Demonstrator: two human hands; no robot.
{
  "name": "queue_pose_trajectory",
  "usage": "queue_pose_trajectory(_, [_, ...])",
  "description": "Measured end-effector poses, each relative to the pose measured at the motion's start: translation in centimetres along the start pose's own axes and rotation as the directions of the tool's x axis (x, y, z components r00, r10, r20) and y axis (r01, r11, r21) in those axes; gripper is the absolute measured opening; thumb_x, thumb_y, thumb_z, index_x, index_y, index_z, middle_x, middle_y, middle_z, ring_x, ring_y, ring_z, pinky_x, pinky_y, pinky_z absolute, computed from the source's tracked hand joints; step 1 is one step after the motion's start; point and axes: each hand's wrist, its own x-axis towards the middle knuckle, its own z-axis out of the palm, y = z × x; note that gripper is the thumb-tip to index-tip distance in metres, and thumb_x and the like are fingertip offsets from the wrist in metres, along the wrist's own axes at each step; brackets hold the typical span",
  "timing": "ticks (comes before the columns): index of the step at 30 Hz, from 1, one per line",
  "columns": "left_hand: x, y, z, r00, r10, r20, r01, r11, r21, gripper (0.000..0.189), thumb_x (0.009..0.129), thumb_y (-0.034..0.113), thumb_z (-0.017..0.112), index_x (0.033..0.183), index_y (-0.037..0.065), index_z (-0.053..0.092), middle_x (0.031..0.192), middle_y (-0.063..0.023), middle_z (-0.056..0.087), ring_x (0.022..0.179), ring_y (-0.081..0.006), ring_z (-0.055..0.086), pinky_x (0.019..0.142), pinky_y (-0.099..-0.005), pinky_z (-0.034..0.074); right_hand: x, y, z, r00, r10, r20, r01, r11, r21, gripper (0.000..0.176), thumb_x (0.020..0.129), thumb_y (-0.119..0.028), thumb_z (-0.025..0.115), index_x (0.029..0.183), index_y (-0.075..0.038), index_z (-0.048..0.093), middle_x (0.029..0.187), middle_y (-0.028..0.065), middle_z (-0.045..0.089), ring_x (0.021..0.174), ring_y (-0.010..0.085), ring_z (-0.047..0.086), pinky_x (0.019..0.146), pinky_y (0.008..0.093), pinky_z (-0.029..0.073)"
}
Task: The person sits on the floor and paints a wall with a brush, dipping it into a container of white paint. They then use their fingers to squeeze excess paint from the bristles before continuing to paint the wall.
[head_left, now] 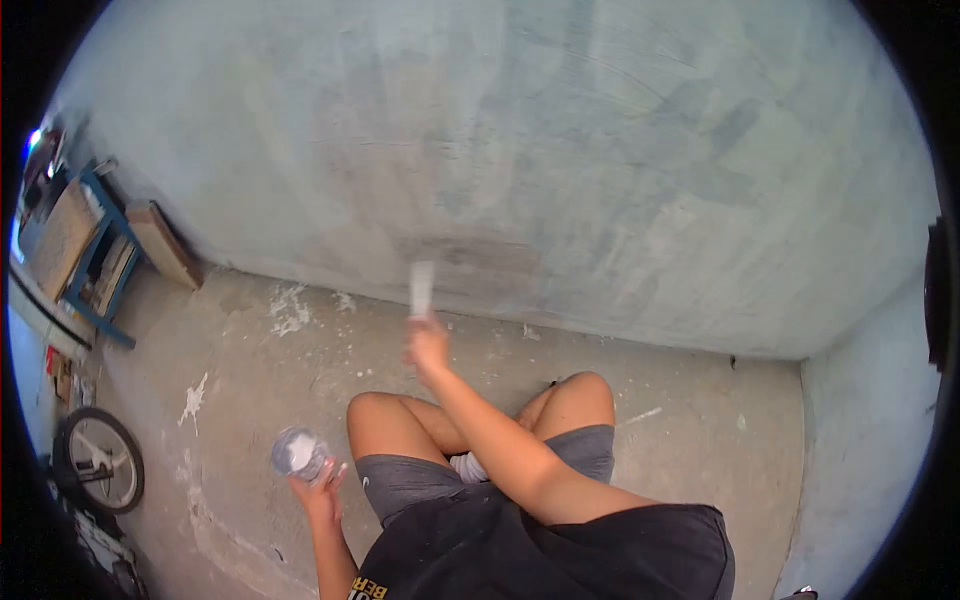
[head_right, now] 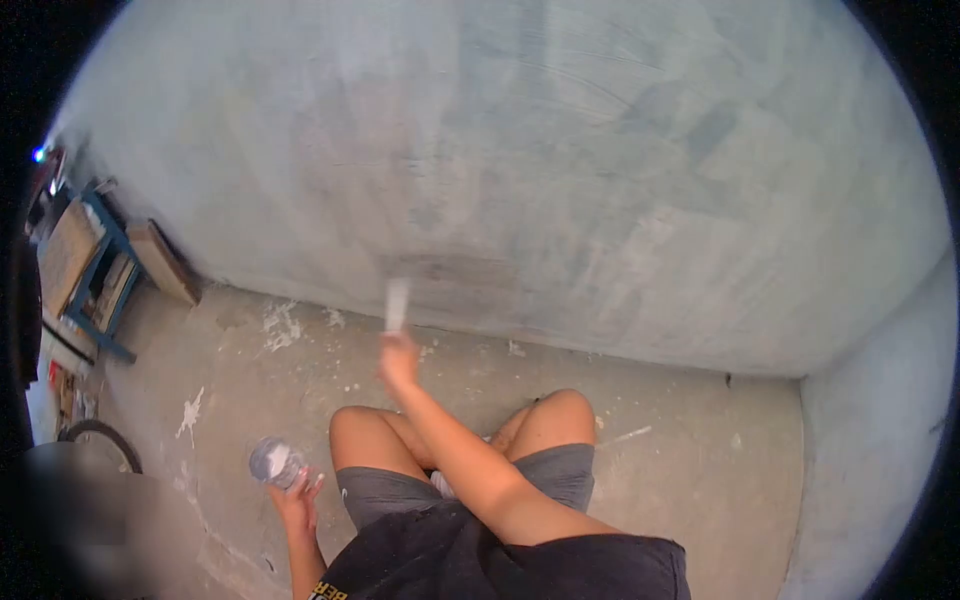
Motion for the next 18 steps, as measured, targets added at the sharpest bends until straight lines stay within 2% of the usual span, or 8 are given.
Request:
queue_pose_trajectory(1, [-0.4, 0.4, -0.4, 0.997, 0.009, -0.074, -0.008, 1.0, 0.007, 0.059, 0.078, -0.005, 0.072, 0.128, 0.009, 0.044, 0.113, -0.0108, 0.059, 0.095, -0.0261, 0.065, 0.073, -0.0438, 0.06, 1.4, 1.2, 1.7, 0.965, 0.145, 0.218, -0.156, 0.987, 0.031, 0.025, 0.098, -0.025, 0.055, 0.117, -0.009, 0.059, 0.068, 0.0001, 0.051, 0.049, 0.0115, 0.046, 0.04, 0.0297, 0.041])
queue_pose_trajectory(3, [-0.7, 0.4, -2.1, 0.99, 0.02, -0.14, -0.017, 1.0, 0.024, 0.06, 0.079, -0.004, 0.072, 0.129, 0.01, 0.043, 0.113, -0.0108, 0.059, 0.096, -0.0263, 0.065, 0.073, -0.044, 0.06, 0.4, 1.8, 4.8, 0.898, 0.203, 0.391, -0.146, 0.975, -0.17, 0.033, 0.098, -0.025, 0.055, 0.128, -0.011, 0.059, 0.067, -0.0013, 0.048, 0.049, 0.0099, 0.04, 0.039, 0.028, 0.039])
queue_pose_trajectory(7, [-0.6, 0.0, -3.7, 0.986, 0.049, -0.16, -0.046, 0.999, 0.021, 0.064, 0.083, 0.002, 0.072, 0.135, 0.015, 0.037, 0.122, -0.0119, 0.056, 0.101, -0.0319, 0.063, 0.077, -0.0482, 0.059, -1.9, -1.2, 3.8, 0.906, 0.089, 0.414, 0.017, 0.969, -0.245, 0.046, 0.099, -0.026, 0.055, 0.143, -0.017, 0.05, 0.067, -0.002, 0.044, 0.05, 0.0087, 0.037, 0.04, 0.0268, 0.036])
queue_pose_trajectory(11, [0.0, -0.2, -2.0, 0.991, 0.035, -0.131, -0.034, 0.999, 0.004, 0.062, 0.081, 0.0, 0.073, 0.132, 0.011, 0.039, 0.119, -0.0117, 0.056, 0.097, -0.0265, 0.065, 0.074, -0.0434, 0.06, -0.1, -4.4, -7.5, 0.898, 0.14, 0.418, 0.068, 0.892, -0.446, 0.051, 0.098, -0.028, 0.058, 0.147, -0.021, 0.046, 0.067, -0.0017, 0.045, 0.051, 0.0086, 0.037, 0.041, 0.026, 0.036])
queue_pose_trajectory(14, [1.1, -1.3, -1.3, 0.999, -0.01, -0.035, 0.01, 1.0, -0.007, 0.063, 0.081, 0.0, 0.073, 0.133, 0.012, 0.039, 0.119, -0.0115, 0.056, 0.098, -0.0269, 0.065, 0.074, -0.0438, 0.06, -1.9, -7.4, -20.2, 0.996, 0.012, 0.091, 0.04, 0.835, -0.549, 0.037, 0.098, -0.029, 0.059, 0.131, -0.013, 0.06, 0.067, -0.0026, 0.048, 0.05, 0.0071, 0.039, 0.041, 0.0263, 0.036])
queue_pose_trajectory(16, [1.9, -2.0, -0.5, 1.0, -0.028, 0.002, 0.028, 1.0, -0.009, 0.064, 0.081, 0.0, 0.073, 0.133, 0.012, 0.038, 0.119, -0.0114, 0.056, 0.098, -0.027, 0.065, 0.074, -0.0438, 0.06, -4.4, -7.3, -31.0, 0.961, -0.235, -0.149, 0.162, 0.908, -0.387, 0.022, 0.098, -0.027, 0.058, 0.112, -0.011, 0.064, 0.067, -0.0046, 0.047, 0.05, 0.0063, 0.04, 0.04, 0.0231, 0.034])
queue_pose_trajectory(17, [2.1, -2.3, -0.2, 0.999, -0.043, 0.017, 0.043, 0.999, -0.009, 0.065, 0.081, -0.001, 0.074, 0.134, 0.012, 0.038, 0.119, -0.0113, 0.056, 0.099, -0.0271, 0.065, 0.074, -0.0439, 0.061, -9.2, -10.3, -33.0, 0.928, -0.15, -0.341, 0.082, 0.975, -0.206, 0.02, 0.097, -0.026, 0.059, 0.111, -0.012, 0.062, 0.064, -0.0062, 0.042, 0.05, 0.0053, 0.039, 0.039, 0.0221, 0.031])
queue_pose_trajectory(18, [2.2, -2.4, -0.1, 0.998, -0.05, 0.026, 0.051, 0.999, -0.012, 0.065, 0.081, -0.001, 0.074, 0.134, 0.012, 0.038, 0.119, -0.0113, 0.056, 0.099, -0.0271, 0.065, 0.074, -0.0439, 0.061, -10.5, -8.9, -38.4, 0.884, -0.207, -0.42, 0.183, 0.978, -0.096, 0.019, 0.098, -0.024, 0.057, 0.112, -0.013, 0.061, 0.063, -0.0069, 0.038, 0.048, 0.0047, 0.036, 0.038, 0.0223, 0.028])
